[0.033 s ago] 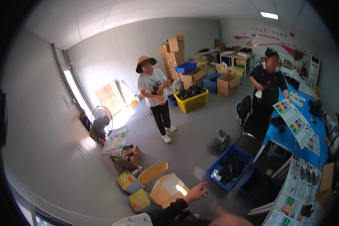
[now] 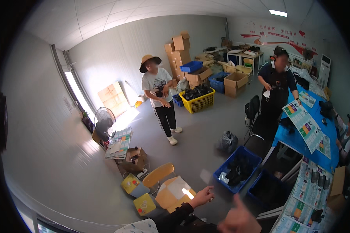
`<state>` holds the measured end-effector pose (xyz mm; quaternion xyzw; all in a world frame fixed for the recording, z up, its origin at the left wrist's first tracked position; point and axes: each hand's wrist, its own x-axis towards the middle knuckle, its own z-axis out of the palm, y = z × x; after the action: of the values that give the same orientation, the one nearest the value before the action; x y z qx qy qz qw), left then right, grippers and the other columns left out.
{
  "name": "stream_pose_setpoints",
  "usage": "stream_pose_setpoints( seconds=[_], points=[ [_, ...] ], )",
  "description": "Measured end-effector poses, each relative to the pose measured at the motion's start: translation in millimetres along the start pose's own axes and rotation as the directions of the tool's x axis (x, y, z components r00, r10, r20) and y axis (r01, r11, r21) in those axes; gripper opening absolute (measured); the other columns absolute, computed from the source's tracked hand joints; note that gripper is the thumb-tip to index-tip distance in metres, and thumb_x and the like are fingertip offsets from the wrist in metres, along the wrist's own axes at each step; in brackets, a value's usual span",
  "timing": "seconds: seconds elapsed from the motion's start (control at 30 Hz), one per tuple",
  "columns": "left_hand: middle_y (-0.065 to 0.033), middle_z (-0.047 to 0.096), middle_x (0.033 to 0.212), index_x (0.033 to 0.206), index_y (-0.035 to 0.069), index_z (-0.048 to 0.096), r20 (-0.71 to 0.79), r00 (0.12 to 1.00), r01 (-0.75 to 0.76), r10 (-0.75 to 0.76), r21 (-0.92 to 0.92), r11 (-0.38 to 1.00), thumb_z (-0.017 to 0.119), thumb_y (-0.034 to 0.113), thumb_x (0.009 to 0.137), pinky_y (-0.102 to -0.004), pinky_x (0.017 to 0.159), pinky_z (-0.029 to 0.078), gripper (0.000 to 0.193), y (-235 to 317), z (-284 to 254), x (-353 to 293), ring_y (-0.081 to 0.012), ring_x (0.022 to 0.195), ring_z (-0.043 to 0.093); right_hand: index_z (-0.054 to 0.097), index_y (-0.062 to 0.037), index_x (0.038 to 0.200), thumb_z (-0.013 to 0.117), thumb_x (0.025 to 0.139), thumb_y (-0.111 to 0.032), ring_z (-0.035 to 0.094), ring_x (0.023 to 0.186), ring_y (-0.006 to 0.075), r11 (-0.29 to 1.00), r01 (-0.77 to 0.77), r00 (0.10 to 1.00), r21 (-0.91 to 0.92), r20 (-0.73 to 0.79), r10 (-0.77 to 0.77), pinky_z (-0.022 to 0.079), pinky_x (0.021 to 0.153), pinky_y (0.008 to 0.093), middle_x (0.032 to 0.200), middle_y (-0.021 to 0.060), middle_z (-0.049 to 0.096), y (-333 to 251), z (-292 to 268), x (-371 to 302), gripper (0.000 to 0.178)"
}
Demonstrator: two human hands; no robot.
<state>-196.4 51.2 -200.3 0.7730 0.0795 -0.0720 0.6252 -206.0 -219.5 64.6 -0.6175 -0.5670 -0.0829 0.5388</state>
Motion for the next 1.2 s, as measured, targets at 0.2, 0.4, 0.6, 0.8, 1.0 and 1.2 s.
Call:
stream_pose_setpoints(
  seconds=[0.2, 0.4, 0.6, 0.8, 1.0, 1.2],
  points=[
    [-0.0107, 0.074, 0.096, 0.151, 0.003, 0.043, 0.047, 0.987, 0.152, -0.154, 0.041, 0.988, 0.061, 0.026, 0.100, -0.0323, 0.075, 0.056, 0.059, -37, -16, 40, -0.0175, 0.077, 0.071, 0.055, -0.0135, 0.149, 0.070, 0.089, -0.012, 0.057, 0.057, 0.0171, 0.784, -0.620, 0.734, -0.034, 0.329, 0.594, 0.026, 0.124, 0.0559, 0.058, -0.0006, 0.049, 63, -3, 51, 0.061],
    [-0.0102, 0.074, 0.095, 0.148, 0.003, 0.045, 0.039, 0.997, 0.056, -0.062, 0.129, 0.990, 0.061, 0.029, 0.099, -0.0352, 0.075, 0.056, 0.057, -27, -44, 88, -0.0204, 0.075, 0.071, 0.066, -0.0119, 0.138, 0.072, 0.089, -0.016, 0.057, 0.053, 0.0206, 0.738, -0.662, 0.686, -0.130, 0.290, 0.667, 0.038, 0.118, 0.0474, 0.061, 0.0041, 0.056, 152, 16, 45, 0.049],
    [-0.0113, 0.074, 0.092, 0.146, 0.003, 0.046, 0.050, 0.994, 0.093, -0.101, 0.140, 0.986, 0.061, 0.028, 0.100, -0.0362, 0.075, 0.056, 0.055, -10, -63, 118, -0.0227, 0.074, 0.071, 0.074, -0.0072, 0.123, 0.071, 0.089, -0.015, 0.065, 0.059, 0.0139, 0.514, -0.842, 0.508, -0.162, 0.079, 0.858, 0.055, 0.071, 0.0286, 0.069, 0.0071, 0.069, 215, -3, -34, 0.034],
    [-0.0108, 0.076, 0.094, 0.141, 0.005, 0.053, 0.039, 0.988, 0.137, -0.150, 0.226, 0.964, 0.063, 0.026, 0.096, -0.0360, 0.079, 0.056, 0.050, -32, -38, 174, -0.0224, 0.079, 0.074, 0.064, -0.0017, 0.134, 0.071, 0.096, -0.014, 0.068, 0.082, 0.0103, 0.291, -0.935, 0.298, 0.203, 0.003, 0.955, 0.054, 0.073, 0.0266, 0.088, 0.0049, 0.071, 246, -56, -103, 0.041],
    [-0.0100, 0.075, 0.098, 0.144, 0.001, 0.048, -0.025, 0.979, 0.202, -0.204, -0.074, 0.977, 0.060, 0.013, 0.100, -0.0262, 0.065, 0.055, 0.046, -20, -16, 193, -0.0144, 0.074, 0.070, 0.015, -0.0055, 0.164, 0.064, 0.104, -0.034, 0.046, 0.141, 0.0307, 0.288, -0.395, 0.220, 0.873, -0.214, 0.952, 0.052, 0.103, 0.0499, 0.157, 0.0150, 0.039, 379, -160, -154, 0.083],
    [-0.0082, 0.073, 0.096, 0.145, 0.003, 0.046, -0.012, 0.966, 0.256, -0.258, -0.094, 0.962, 0.059, 0.013, 0.103, -0.0238, 0.063, 0.053, 0.045, 36, 80, 206, -0.0125, 0.071, 0.068, -0.002, -0.0062, 0.164, 0.073, 0.097, -0.040, 0.034, 0.150, 0.0360, 0.511, -0.166, 0.258, 0.843, -0.463, 0.848, 0.046, 0.110, 0.0530, 0.163, 0.0190, 0.026, 455, -305, -167, 0.106]
  ],
)
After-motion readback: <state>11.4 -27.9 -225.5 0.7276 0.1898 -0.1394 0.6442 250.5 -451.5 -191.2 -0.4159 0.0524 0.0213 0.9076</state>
